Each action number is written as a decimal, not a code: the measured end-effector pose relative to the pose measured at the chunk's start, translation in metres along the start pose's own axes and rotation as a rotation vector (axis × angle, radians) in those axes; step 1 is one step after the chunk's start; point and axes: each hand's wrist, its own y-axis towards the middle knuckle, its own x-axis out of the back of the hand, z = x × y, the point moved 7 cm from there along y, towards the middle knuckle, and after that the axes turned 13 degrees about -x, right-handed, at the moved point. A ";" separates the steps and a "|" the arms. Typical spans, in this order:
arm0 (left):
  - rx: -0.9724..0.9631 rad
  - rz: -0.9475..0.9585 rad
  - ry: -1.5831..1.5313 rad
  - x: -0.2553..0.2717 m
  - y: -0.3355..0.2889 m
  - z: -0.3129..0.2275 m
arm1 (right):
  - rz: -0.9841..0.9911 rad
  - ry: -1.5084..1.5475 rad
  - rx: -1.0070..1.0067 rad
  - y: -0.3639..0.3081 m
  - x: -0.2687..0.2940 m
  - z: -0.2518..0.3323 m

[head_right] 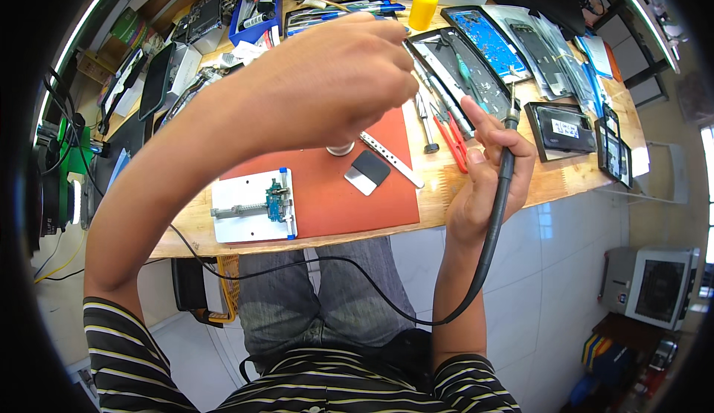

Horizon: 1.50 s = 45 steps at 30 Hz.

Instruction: The person solders a small blue circuit board held in a white fixture. They use a soldering iron and tweezers to apply solder to multiple points on the board, then use tweezers to adjust components. The person briefly reaches into a drawer unit to retrieve additional parts.

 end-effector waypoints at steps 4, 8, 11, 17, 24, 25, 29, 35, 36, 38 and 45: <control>-0.039 -0.070 0.056 0.002 0.000 -0.008 | -0.042 -0.027 -0.007 -0.002 0.000 0.000; -0.118 0.040 0.150 -0.033 0.013 -0.047 | -0.093 0.000 -0.024 -0.002 0.003 -0.001; -0.153 0.021 0.220 -0.044 0.021 -0.059 | -0.104 0.035 -0.029 -0.003 0.005 -0.001; -0.152 0.059 0.114 -0.030 0.025 -0.040 | -0.114 0.014 -0.007 -0.004 0.005 0.000; 0.579 -0.741 -0.770 0.030 -0.084 0.030 | -0.094 0.013 0.027 -0.005 0.008 0.000; 0.554 -0.855 -0.937 0.031 -0.097 0.032 | -0.087 0.010 0.022 -0.005 0.007 0.000; 0.655 -1.102 -1.145 0.002 -0.133 0.025 | -0.052 0.007 0.009 -0.005 0.002 0.000; 0.571 -1.084 -1.033 -0.020 -0.134 0.004 | -0.043 0.005 0.006 -0.003 -0.001 0.001; 0.539 -1.033 -0.962 -0.019 -0.130 0.002 | -0.042 0.005 0.007 -0.003 -0.001 0.000; 0.475 -0.944 -0.752 -0.014 -0.124 -0.002 | -0.042 0.008 0.015 -0.003 -0.001 0.000; 0.358 -0.765 -0.324 -0.009 -0.107 -0.014 | -0.077 -0.025 -0.011 -0.003 0.001 -0.001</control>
